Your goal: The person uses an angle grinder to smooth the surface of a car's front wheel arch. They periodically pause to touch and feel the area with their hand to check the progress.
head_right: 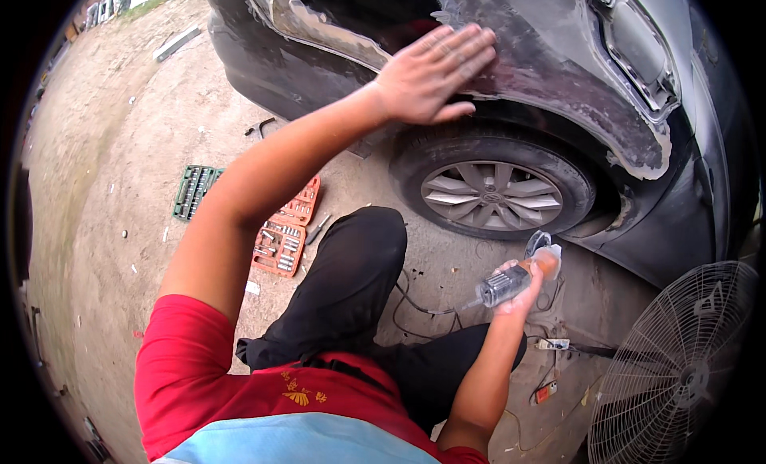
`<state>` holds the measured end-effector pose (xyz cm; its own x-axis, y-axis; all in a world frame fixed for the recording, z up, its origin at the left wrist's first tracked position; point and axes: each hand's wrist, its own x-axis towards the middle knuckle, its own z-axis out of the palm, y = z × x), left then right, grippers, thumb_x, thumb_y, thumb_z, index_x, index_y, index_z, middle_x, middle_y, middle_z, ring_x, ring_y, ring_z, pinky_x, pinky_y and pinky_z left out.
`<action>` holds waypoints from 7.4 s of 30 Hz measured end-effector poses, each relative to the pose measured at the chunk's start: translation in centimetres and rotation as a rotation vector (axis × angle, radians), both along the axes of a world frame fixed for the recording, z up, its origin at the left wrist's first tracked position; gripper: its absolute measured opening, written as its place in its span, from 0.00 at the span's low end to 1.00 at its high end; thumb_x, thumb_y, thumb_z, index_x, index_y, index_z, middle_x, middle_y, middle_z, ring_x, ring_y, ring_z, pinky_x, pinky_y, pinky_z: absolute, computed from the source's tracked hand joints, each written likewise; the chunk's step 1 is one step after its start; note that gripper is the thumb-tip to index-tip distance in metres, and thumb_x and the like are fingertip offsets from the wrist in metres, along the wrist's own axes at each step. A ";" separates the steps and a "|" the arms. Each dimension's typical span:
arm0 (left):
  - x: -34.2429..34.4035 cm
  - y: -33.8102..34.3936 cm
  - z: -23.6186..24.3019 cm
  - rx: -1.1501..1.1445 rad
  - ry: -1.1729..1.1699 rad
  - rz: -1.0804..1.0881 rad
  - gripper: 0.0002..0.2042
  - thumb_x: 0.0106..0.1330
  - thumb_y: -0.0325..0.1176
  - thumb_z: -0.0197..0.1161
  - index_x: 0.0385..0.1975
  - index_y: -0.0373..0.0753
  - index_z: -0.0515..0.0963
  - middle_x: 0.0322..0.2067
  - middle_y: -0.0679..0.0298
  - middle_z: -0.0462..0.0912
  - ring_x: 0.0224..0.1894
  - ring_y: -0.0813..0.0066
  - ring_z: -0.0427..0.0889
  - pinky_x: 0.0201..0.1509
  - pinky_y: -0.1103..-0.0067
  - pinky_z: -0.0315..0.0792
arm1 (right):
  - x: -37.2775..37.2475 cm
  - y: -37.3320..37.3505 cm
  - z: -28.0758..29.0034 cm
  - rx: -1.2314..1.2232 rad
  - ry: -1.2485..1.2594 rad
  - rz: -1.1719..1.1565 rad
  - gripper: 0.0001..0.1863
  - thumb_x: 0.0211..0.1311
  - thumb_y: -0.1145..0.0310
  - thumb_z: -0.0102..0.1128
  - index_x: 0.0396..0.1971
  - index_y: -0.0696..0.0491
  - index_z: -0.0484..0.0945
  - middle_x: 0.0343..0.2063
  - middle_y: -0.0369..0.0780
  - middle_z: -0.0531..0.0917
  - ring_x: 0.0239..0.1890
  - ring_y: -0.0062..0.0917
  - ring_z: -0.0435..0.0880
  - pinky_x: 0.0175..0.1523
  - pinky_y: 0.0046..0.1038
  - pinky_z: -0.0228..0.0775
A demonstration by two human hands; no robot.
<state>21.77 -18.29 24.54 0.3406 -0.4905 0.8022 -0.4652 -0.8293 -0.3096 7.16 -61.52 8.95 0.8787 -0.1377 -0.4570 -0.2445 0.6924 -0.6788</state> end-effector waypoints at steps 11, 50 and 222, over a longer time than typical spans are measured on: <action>3.6 15.0 5.8 -0.527 -0.296 0.430 0.47 0.76 0.57 0.58 0.81 0.23 0.51 0.82 0.35 0.51 0.85 0.40 0.48 0.87 0.55 0.42 | -1.6 -0.8 0.8 -0.082 0.027 0.034 0.26 0.62 0.44 0.69 0.40 0.53 0.77 0.31 0.39 0.82 0.34 0.32 0.83 0.40 0.37 0.79; -0.2 -0.4 0.8 -0.232 -0.039 0.051 0.44 0.77 0.64 0.53 0.80 0.32 0.61 0.83 0.49 0.55 0.86 0.53 0.49 0.88 0.59 0.44 | -2.8 1.2 1.4 -0.059 -0.015 -0.028 0.24 0.63 0.45 0.67 0.38 0.53 0.76 0.31 0.40 0.82 0.34 0.34 0.83 0.40 0.38 0.79; 4.0 -4.6 9.9 -0.210 -0.110 0.234 0.53 0.72 0.69 0.54 0.80 0.24 0.55 0.83 0.37 0.48 0.87 0.41 0.42 0.88 0.54 0.36 | -3.8 0.3 3.3 0.102 -0.054 -0.091 0.19 0.61 0.47 0.70 0.42 0.41 0.76 0.31 0.34 0.82 0.31 0.27 0.85 0.34 0.30 0.81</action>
<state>25.72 -22.85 34.47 0.3305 -0.2289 0.9156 -0.2281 -0.9608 -0.1578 3.32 -61.23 12.30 0.8884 -0.1728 -0.4253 -0.1430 0.7761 -0.6141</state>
